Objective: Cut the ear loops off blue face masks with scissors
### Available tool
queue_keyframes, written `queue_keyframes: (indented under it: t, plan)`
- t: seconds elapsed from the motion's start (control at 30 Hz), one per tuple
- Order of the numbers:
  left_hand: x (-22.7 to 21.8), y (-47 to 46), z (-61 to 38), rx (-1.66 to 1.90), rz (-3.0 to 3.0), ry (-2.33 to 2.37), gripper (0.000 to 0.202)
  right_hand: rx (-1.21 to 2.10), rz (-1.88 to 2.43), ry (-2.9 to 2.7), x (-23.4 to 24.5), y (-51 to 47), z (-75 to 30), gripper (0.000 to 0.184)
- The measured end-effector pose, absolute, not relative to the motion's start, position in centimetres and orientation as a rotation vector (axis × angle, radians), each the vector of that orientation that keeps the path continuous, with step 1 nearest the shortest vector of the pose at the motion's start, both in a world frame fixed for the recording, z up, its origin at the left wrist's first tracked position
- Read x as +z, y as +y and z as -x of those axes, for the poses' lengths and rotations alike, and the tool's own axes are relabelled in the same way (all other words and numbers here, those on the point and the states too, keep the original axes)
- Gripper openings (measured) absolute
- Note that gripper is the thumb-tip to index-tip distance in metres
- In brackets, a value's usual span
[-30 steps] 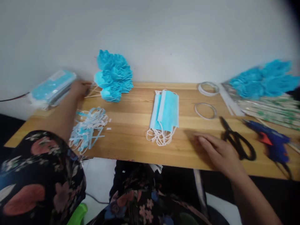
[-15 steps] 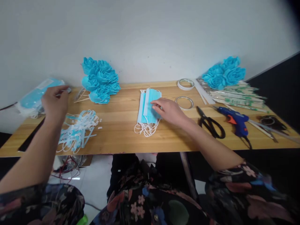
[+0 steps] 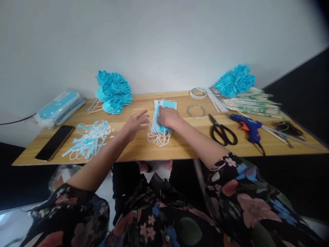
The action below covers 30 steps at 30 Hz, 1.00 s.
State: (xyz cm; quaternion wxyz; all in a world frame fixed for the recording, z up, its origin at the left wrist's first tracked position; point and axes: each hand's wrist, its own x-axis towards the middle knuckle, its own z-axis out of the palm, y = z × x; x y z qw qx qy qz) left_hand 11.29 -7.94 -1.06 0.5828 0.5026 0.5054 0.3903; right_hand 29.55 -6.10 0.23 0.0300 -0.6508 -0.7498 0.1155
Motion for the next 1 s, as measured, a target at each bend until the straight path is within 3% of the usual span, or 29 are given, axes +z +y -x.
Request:
queue_keyframes:
  t: [0.17, 0.4, 0.53, 0.73, 0.9, 1.0]
  plan:
    - [-1.7, -6.7, -12.3, 0.949, -1.038, 1.150, 0.061, 0.620, 1.802, -2.110, -0.6, -6.0, -33.2, 0.068]
    - [-2.8, -5.3, -13.9, 0.749, -0.946, 0.916, 0.040, 0.892, 1.502, -1.797, -2.8, -6.1, -34.6, 0.073]
    - [-3.7, -4.3, -15.1, 0.813, -0.908, 0.854, 0.036, 0.858, 1.427, -1.848, -2.3, -6.6, -33.5, 0.066]
    - [-3.0, -2.7, -15.6, 1.062, -0.949, 0.967, 0.032, 0.990, 1.309, -1.794, -0.8, -5.5, -32.4, 0.036]
    - [-3.2, -2.4, -14.4, 1.124, -0.930, 1.117, 0.027, 0.784, 1.437, -1.627, -1.9, -3.0, -34.0, 0.031]
    - [-3.8, -2.6, -14.0, 1.134, -0.866, 1.157, 0.027, 0.609, 1.557, -1.452, -2.4, -2.9, -35.7, 0.044]
